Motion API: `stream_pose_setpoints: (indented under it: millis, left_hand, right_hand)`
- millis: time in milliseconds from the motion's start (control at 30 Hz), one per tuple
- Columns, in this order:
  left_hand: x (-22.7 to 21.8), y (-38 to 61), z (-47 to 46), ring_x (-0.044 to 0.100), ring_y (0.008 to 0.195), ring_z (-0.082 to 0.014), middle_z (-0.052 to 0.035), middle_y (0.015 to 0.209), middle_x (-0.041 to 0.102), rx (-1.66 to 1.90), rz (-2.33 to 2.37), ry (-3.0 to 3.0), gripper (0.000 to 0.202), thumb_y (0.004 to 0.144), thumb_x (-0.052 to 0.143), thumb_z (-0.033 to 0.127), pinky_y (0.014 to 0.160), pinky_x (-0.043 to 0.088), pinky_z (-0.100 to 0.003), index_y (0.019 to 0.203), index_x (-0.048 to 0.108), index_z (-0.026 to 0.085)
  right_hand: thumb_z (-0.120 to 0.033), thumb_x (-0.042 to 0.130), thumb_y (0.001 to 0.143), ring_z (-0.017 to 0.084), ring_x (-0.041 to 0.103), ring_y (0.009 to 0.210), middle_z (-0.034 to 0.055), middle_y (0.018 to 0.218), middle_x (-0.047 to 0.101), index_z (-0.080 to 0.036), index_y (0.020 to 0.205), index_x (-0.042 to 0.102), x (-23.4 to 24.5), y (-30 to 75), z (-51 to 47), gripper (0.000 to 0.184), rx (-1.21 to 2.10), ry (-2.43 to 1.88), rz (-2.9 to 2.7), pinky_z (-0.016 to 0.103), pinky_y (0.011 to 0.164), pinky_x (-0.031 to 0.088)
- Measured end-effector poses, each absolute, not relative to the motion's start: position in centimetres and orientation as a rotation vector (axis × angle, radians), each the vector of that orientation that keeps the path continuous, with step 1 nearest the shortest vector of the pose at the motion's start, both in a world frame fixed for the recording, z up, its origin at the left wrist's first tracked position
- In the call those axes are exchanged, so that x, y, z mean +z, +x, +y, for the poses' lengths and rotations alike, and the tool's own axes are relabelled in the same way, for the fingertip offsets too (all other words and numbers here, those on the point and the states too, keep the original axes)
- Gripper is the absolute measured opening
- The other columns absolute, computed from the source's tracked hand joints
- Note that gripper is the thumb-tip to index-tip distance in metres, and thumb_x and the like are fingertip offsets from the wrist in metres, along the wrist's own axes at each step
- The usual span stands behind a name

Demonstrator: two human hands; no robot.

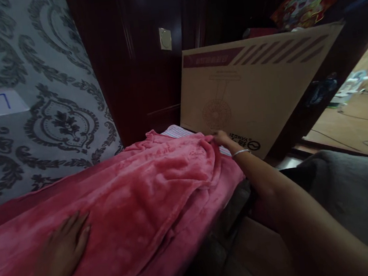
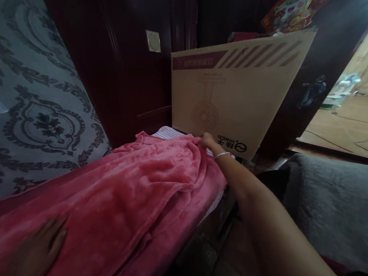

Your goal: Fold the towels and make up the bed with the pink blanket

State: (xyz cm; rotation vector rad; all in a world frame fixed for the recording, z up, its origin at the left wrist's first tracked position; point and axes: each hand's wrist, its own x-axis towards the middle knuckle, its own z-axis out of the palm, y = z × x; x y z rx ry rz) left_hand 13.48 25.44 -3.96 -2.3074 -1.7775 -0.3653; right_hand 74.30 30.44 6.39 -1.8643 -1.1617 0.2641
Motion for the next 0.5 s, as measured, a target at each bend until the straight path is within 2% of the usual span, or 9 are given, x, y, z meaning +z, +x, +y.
stream_pose_setpoints:
  millis: [100,167,267,333,433,500]
  left_hand:
    - [-3.7,13.5,25.5,0.053,0.135,-0.0355,-0.0162,0.141,0.061,-0.346,-1.747,-2.326,0.075,0.089,0.021,0.051,0.113,0.042,-0.055,0.133,0.066,0.009]
    - [-3.6,13.6,25.5,0.052,0.137,-0.0335,-0.0157,0.141,0.061,-0.333,-1.753,-2.327,0.076,0.089,0.020,0.051,0.114,0.042,-0.053,0.134,0.065,0.009]
    - [-3.7,13.7,25.4,0.051,0.138,-0.0329,-0.0146,0.143,0.060,-0.335,-1.783,-2.314,0.074,0.090,0.020,0.049,0.112,0.043,-0.053,0.137,0.063,0.010]
    - [-3.9,13.7,25.4,0.051,0.137,-0.0343,-0.0146,0.144,0.060,-0.364,-1.784,-2.313,0.071,0.091,0.022,0.047,0.112,0.043,-0.054,0.137,0.063,0.011]
    - [-4.1,13.6,25.5,0.051,0.137,-0.0360,-0.0157,0.145,0.059,-0.417,-1.785,-2.310,0.069,0.091,0.025,0.046,0.112,0.042,-0.057,0.137,0.062,0.011]
    - [-4.1,13.6,25.6,0.050,0.138,-0.0352,-0.0148,0.145,0.059,-0.406,-1.784,-2.319,0.067,0.091,0.026,0.045,0.112,0.042,-0.057,0.138,0.062,0.012]
  right_hand:
    - [-0.022,0.057,0.093,0.016,0.069,0.091,0.0059,0.116,0.072,-0.025,0.144,0.052,9.7,71.8,33.2,0.051,0.433,-1.528,-1.231,0.029,0.079,0.058]
    - [-0.024,0.056,0.096,0.015,0.069,0.095,0.0043,0.124,0.069,-0.032,0.149,0.042,10.8,70.5,34.2,0.056,0.618,-1.301,-1.174,0.030,0.081,0.059]
    - [-0.018,0.058,0.096,0.013,0.068,0.083,0.0068,0.111,0.071,-0.023,0.138,0.054,9.5,69.9,33.4,0.042,0.766,-1.406,-0.971,0.027,0.074,0.059]
    - [-0.021,0.058,0.098,0.013,0.067,0.078,0.0080,0.104,0.070,-0.015,0.127,0.059,7.0,70.5,31.7,0.029,0.752,-1.588,-0.847,0.027,0.070,0.058]
    - [-0.037,0.062,0.099,0.018,0.066,0.091,0.0080,0.114,0.065,-0.015,0.122,0.062,2.9,72.0,28.9,0.032,0.727,-1.787,-0.703,0.035,0.077,0.059]
    - [-0.040,0.064,0.098,0.021,0.065,0.099,0.0086,0.120,0.063,-0.016,0.124,0.062,0.9,72.8,27.7,0.035,0.734,-1.891,-0.640,0.040,0.083,0.059]
